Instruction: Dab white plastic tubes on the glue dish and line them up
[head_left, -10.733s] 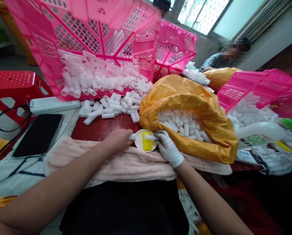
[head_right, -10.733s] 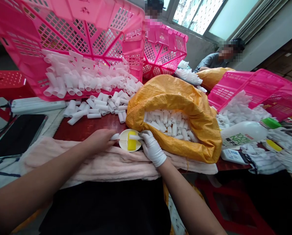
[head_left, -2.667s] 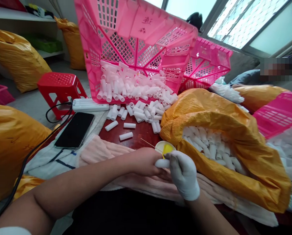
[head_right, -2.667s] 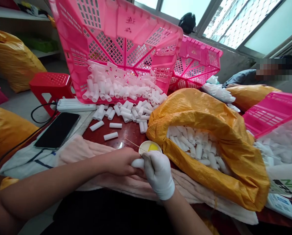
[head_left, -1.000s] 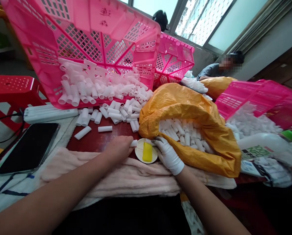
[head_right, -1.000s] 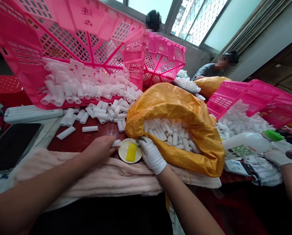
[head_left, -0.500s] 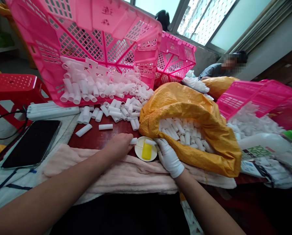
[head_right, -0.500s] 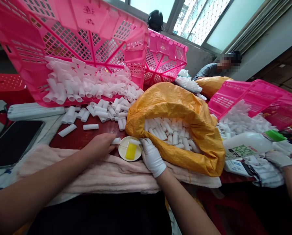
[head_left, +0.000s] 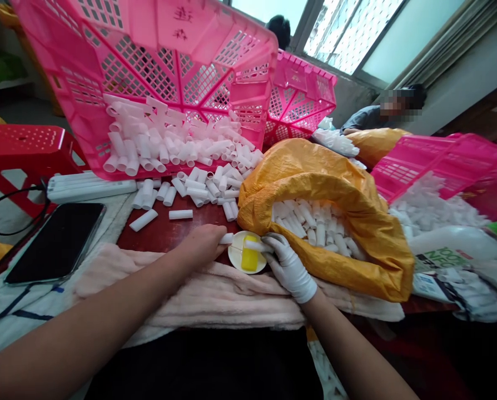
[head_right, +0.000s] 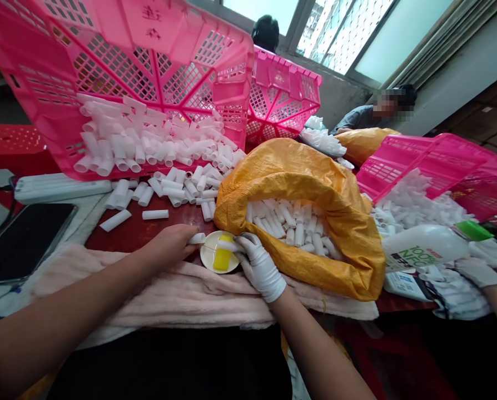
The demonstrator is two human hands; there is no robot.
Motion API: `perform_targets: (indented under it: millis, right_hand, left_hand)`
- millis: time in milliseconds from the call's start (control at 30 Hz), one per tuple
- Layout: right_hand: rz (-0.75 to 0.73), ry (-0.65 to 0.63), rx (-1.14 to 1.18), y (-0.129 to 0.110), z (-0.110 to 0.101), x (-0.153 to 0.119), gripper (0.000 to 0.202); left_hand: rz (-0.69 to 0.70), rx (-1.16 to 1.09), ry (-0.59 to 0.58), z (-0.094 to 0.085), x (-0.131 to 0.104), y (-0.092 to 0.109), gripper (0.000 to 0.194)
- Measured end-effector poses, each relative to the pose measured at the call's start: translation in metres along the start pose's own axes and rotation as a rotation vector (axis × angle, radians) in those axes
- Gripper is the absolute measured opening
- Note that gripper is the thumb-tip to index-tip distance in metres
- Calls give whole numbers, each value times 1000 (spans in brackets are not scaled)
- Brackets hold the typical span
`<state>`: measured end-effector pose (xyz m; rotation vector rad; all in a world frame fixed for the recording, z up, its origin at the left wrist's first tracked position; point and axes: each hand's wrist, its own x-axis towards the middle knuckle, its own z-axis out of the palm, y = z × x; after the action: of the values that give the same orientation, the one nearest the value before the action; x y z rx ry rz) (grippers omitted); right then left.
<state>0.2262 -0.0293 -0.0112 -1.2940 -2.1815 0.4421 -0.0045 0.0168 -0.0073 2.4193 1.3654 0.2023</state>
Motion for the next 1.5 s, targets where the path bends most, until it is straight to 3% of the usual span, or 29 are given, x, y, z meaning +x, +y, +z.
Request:
perform_targets:
  millis: [233, 433, 533, 633, 733, 800, 1033, 1133, 1200, 1267, 1433, 1500]
  right_hand:
    - [-4, 106, -21, 2, 4, 2, 16]
    - [2, 104, -79, 6, 4, -1, 27]
    - [-23, 238, -83, 3, 0, 5, 21]
    - [43, 366, 190, -8, -4, 14, 22]
    - [183, 314, 533, -24, -3, 22, 21]
    - [217, 252, 629, -34, -2, 25, 19]
    - [-24, 99, 334, -56, -7, 37, 23]
    - [139, 76, 314, -62, -1, 43, 24]
    - [280, 62, 289, -64, 6, 43, 30]
    - [284, 54, 231, -66, 12, 41, 35]
    - [-108, 40, 30, -75, 11, 34, 32]
    - [-119, 57, 10, -81, -1, 28, 28]
  left_hand:
    - [56, 15, 34, 2, 2, -1, 14]
    - [84, -6, 35, 3, 2, -4, 16]
    - [85, -13, 22, 1, 0, -2, 17]
    - [70, 14, 118, -2, -4, 1, 18]
    - [87, 1, 230, -5, -7, 3, 18]
    - [105, -48, 212, -7, -8, 4, 17]
    - [140, -12, 178, -11, -13, 10, 17]
    - [149, 59, 185, -11, -15, 15, 17]
    - [127, 80, 144, -11, -17, 17, 21]
    - [139, 44, 60, -13, -18, 17, 25]
    - [411, -250, -177, -22, -22, 19, 16]
    - [468, -347, -197, -27, -23, 20, 19]
